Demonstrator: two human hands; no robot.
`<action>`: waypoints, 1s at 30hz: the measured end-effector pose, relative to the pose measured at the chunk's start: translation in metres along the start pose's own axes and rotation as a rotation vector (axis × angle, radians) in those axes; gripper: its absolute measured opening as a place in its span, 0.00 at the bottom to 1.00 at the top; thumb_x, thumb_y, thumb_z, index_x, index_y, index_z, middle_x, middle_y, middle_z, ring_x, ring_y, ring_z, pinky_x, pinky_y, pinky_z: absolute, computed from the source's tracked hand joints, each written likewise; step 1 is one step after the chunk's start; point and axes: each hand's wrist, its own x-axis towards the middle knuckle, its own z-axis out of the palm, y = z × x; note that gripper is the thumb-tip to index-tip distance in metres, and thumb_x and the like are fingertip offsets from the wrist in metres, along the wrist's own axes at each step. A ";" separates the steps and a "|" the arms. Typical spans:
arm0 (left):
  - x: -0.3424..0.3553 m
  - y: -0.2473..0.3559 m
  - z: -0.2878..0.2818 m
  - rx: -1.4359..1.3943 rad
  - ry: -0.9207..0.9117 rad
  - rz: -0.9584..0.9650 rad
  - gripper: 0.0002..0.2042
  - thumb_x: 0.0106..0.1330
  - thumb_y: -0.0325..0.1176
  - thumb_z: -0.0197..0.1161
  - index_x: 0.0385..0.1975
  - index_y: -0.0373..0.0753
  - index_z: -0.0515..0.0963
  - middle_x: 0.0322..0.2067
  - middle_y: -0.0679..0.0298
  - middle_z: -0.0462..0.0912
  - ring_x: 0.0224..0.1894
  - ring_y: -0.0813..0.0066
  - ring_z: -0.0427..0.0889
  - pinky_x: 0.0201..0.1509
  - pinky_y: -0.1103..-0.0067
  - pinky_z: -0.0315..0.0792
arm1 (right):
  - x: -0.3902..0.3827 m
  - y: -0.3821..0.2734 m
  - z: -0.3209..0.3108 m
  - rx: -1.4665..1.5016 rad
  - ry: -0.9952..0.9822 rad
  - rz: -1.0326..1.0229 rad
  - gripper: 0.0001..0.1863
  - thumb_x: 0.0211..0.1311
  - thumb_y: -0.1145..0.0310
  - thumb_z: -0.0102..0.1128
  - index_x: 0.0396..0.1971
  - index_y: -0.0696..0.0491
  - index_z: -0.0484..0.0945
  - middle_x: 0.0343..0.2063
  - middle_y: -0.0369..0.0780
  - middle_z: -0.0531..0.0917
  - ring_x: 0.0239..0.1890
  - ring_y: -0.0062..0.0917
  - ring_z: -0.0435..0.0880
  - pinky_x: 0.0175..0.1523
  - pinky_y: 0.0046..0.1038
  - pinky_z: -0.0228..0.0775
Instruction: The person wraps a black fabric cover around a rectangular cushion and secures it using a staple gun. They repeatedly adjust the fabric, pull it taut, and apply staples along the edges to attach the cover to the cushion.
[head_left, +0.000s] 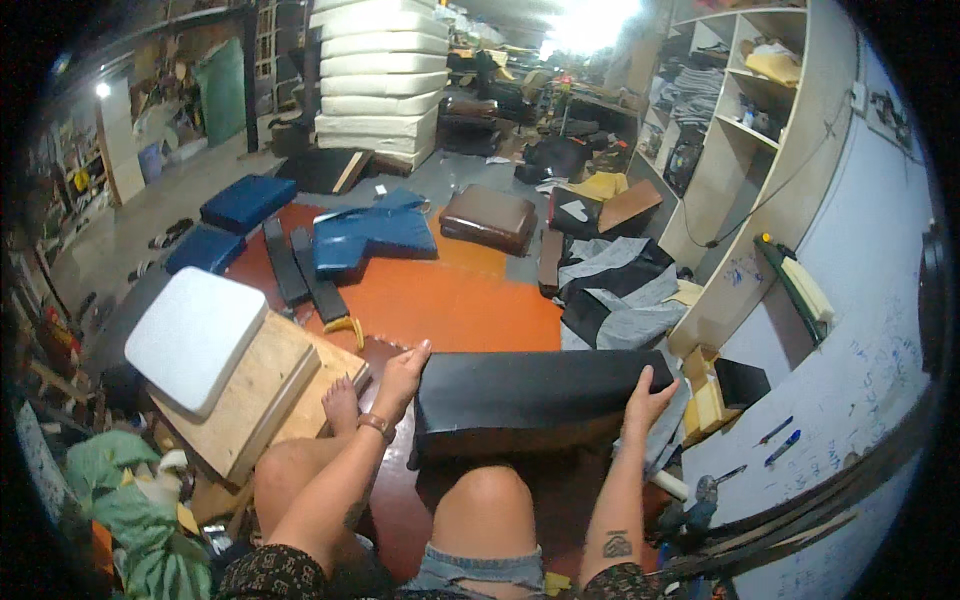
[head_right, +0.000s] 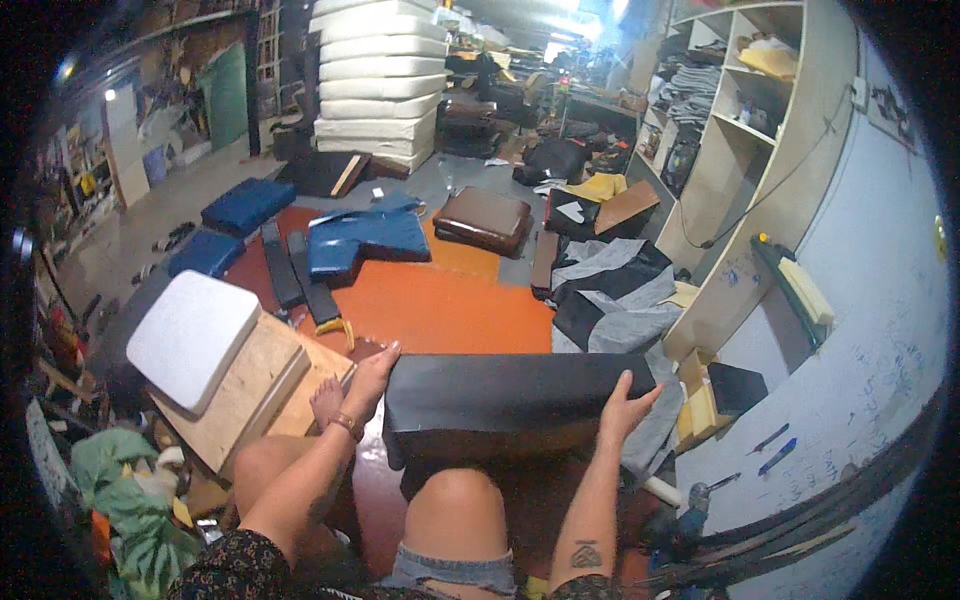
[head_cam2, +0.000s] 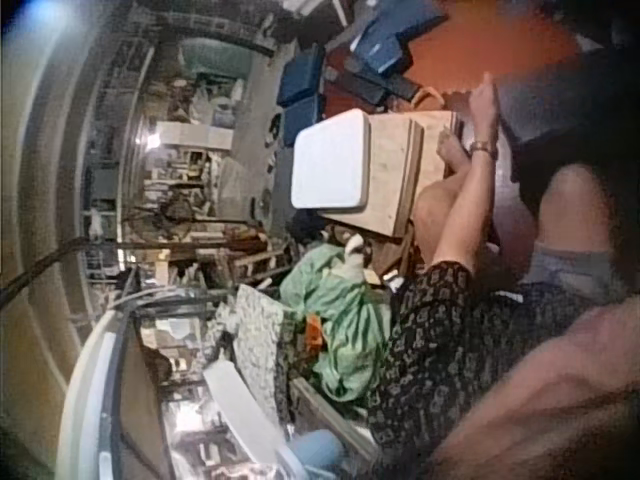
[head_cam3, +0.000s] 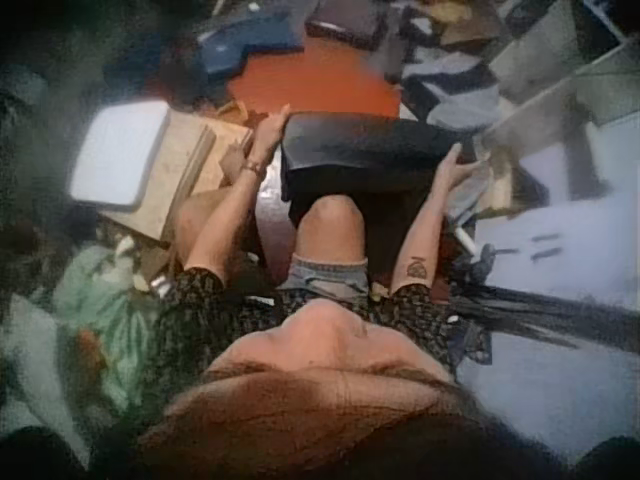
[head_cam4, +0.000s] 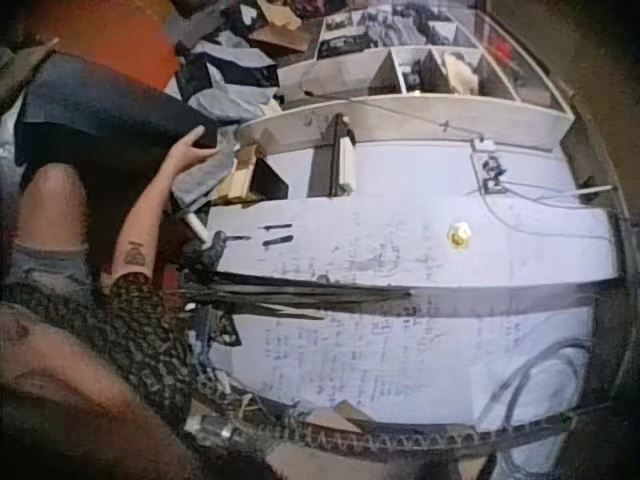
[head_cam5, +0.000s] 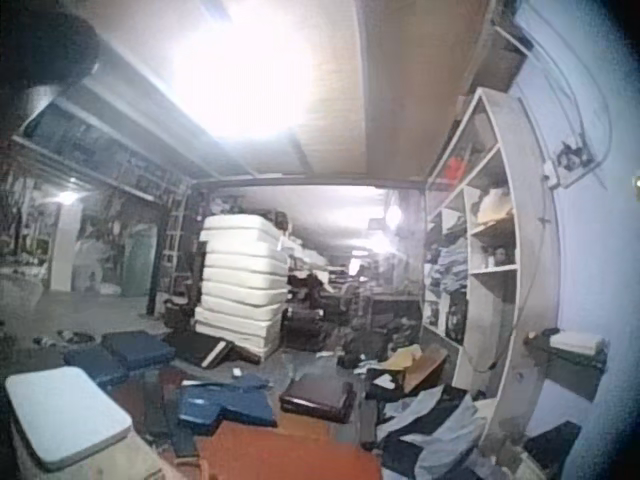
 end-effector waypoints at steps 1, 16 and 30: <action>-0.013 0.006 0.000 -0.026 -0.003 0.007 0.25 0.82 0.50 0.58 0.32 0.31 0.84 0.29 0.71 0.81 0.33 0.81 0.74 0.39 0.76 0.71 | -0.024 -0.005 -0.006 0.057 -0.021 0.067 0.43 0.74 0.47 0.66 0.75 0.62 0.62 0.73 0.55 0.67 0.71 0.49 0.73 0.75 0.42 0.63; -0.021 -0.026 -0.004 0.051 0.010 -0.039 0.51 0.77 0.74 0.36 0.39 0.22 0.87 0.37 0.42 0.90 0.47 0.50 0.86 0.58 0.62 0.73 | -0.288 -0.161 -0.055 0.886 -1.081 1.049 0.23 0.75 0.59 0.68 0.61 0.56 0.77 0.55 0.45 0.85 0.55 0.41 0.86 0.57 0.51 0.83; -0.033 -0.022 -0.001 -0.100 -0.315 0.043 0.37 0.80 0.66 0.49 0.47 0.32 0.89 0.40 0.53 0.93 0.46 0.65 0.88 0.59 0.71 0.77 | -0.289 -0.178 -0.087 0.194 -1.024 -0.004 0.21 0.75 0.55 0.68 0.44 0.63 0.88 0.44 0.40 0.89 0.48 0.26 0.86 0.58 0.29 0.75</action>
